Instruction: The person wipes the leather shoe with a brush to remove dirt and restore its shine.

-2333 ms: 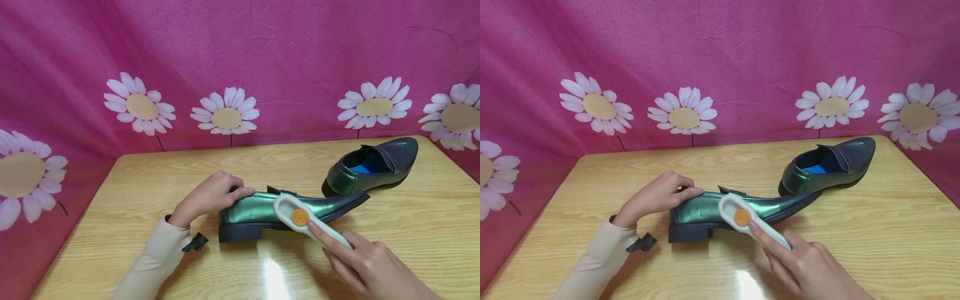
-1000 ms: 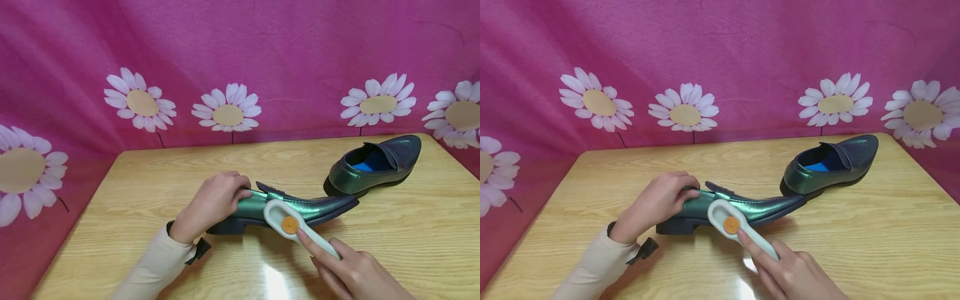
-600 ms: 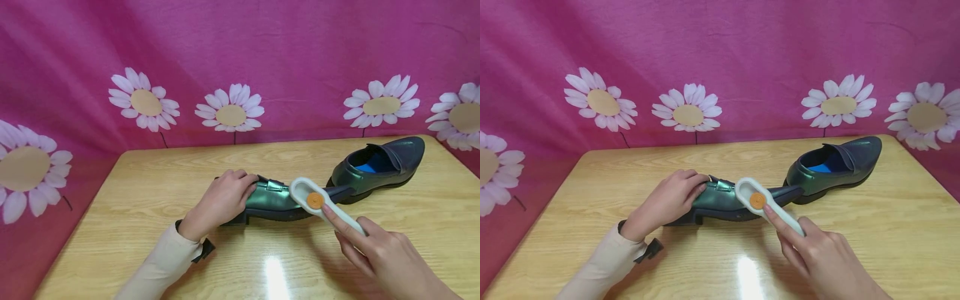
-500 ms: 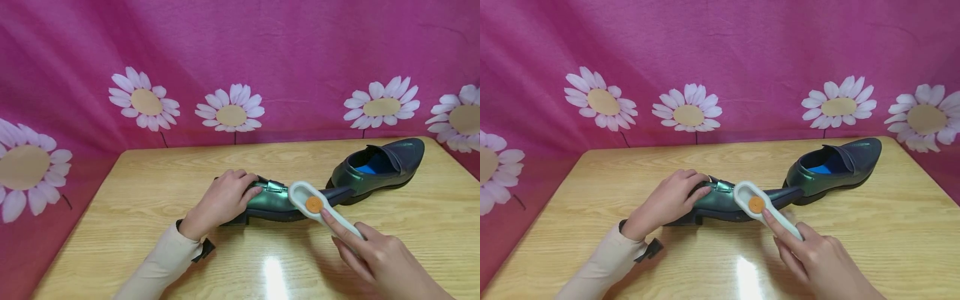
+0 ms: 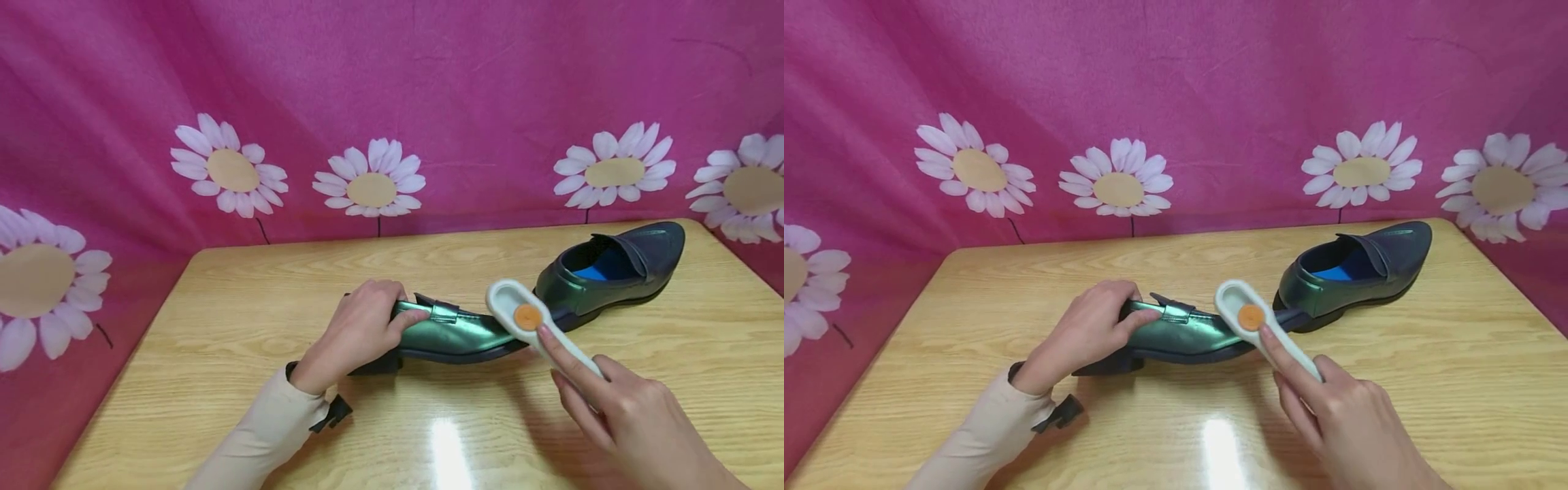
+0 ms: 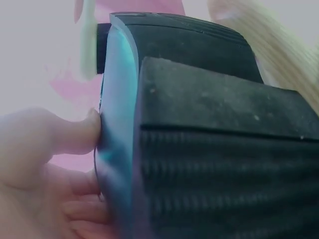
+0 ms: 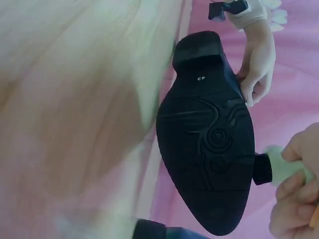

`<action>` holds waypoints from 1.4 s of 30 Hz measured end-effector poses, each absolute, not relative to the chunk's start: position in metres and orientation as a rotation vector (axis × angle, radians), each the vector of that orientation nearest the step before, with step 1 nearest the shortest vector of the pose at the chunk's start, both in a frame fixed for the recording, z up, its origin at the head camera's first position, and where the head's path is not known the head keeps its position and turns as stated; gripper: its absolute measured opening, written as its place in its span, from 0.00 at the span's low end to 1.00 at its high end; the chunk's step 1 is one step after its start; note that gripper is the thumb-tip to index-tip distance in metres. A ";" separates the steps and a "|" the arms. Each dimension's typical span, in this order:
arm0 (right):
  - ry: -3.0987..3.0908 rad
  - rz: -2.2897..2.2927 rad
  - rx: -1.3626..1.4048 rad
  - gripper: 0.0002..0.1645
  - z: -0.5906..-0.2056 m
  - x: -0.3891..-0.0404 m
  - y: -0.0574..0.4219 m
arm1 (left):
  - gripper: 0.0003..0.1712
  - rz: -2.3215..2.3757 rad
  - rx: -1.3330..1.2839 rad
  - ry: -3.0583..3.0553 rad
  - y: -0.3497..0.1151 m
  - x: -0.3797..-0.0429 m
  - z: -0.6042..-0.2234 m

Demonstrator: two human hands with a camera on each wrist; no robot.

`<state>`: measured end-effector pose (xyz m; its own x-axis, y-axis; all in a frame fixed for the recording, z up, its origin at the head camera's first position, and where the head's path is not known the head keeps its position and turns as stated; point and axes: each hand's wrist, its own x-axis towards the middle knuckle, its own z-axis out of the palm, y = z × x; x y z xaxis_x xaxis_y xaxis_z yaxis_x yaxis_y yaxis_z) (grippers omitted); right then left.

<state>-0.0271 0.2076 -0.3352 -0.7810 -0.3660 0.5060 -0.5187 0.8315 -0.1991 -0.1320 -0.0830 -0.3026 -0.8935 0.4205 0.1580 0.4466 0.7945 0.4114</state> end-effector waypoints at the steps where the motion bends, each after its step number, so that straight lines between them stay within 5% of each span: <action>1: -2.516 0.469 0.653 0.28 -0.338 -0.028 0.208 | 0.17 -0.716 -0.691 -2.920 -0.083 -0.132 -0.303; 6: -2.523 0.668 0.837 0.30 -0.354 -0.022 0.194 | 0.18 -0.749 -0.661 -2.900 -0.086 -0.130 -0.306; 9: -2.640 0.752 0.943 0.41 -0.363 -0.014 0.183 | 0.18 -0.765 -0.672 -2.888 -0.090 -0.132 -0.308; 15: -2.652 0.736 0.878 0.46 -0.356 -0.011 0.187 | 0.20 -0.871 -0.712 -2.904 -0.111 -0.131 -0.309; 19: -2.527 0.654 0.740 0.29 -0.349 -0.017 0.196 | 0.17 -0.974 -0.770 -2.896 -0.123 -0.128 -0.308; 21: -2.491 0.656 0.722 0.28 -0.349 -0.018 0.196 | 0.15 -1.019 -0.797 -2.893 -0.125 -0.128 -0.307; 23: -2.510 0.652 0.718 0.29 -0.351 -0.014 0.190 | 0.14 -1.033 -0.815 -2.897 -0.127 -0.127 -0.306; 28: -2.630 0.647 0.712 0.51 -0.350 -0.003 0.178 | 0.15 -1.003 -0.810 -2.927 -0.129 -0.127 -0.301; 42: -2.717 0.725 0.688 0.46 -0.337 -0.008 0.189 | 0.18 -0.739 -0.791 -2.951 -0.124 -0.129 -0.296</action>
